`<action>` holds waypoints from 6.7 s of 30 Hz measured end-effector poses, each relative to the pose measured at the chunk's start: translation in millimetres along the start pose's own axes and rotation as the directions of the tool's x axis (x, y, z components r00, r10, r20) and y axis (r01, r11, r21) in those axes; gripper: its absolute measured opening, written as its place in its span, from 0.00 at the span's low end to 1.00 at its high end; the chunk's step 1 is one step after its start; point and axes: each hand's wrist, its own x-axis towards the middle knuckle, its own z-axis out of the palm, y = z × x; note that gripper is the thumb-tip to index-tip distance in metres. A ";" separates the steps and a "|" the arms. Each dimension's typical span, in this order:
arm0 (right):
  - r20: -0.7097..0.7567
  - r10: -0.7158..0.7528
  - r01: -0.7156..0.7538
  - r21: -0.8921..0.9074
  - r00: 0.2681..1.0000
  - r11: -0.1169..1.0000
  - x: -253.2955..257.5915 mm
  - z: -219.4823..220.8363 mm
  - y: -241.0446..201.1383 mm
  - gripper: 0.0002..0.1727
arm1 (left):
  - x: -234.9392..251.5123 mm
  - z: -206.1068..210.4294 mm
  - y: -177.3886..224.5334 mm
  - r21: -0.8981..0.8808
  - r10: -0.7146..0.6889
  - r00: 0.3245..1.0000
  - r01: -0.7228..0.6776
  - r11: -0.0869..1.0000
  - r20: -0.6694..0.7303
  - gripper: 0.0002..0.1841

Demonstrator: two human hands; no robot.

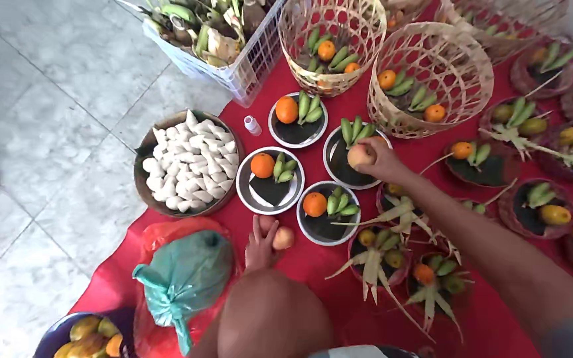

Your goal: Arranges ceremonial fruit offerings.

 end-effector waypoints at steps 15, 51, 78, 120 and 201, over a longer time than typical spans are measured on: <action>-0.187 0.037 -0.098 -0.332 0.982 0.938 62.9 77.9 -4.9 0.39 | 174.3 -124.1 135.5 -0.161 0.635 0.764 -0.645 0.747 -0.117 0.29; 0.188 0.005 0.080 -0.440 0.982 0.895 109.8 -14.6 19.9 0.26 | 259.3 -82.0 194.8 -0.111 0.594 0.804 -0.593 0.798 -0.027 0.39; -0.003 0.051 -0.047 -0.455 0.999 0.889 75.7 -7.1 19.0 0.41 | 274.1 -91.1 224.3 0.128 0.508 0.859 -0.512 0.850 0.061 0.54; -0.335 0.262 -0.355 -0.253 0.905 0.900 -8.0 36.5 25.3 0.30 | 260.0 -78.0 228.2 0.047 0.500 0.864 -0.503 0.863 0.058 0.54; -0.352 -0.123 -0.009 -0.351 0.928 0.936 -158.2 171.4 26.8 0.26 | 138.2 -36.6 137.1 -0.406 0.783 0.618 -0.733 0.546 -0.064 0.29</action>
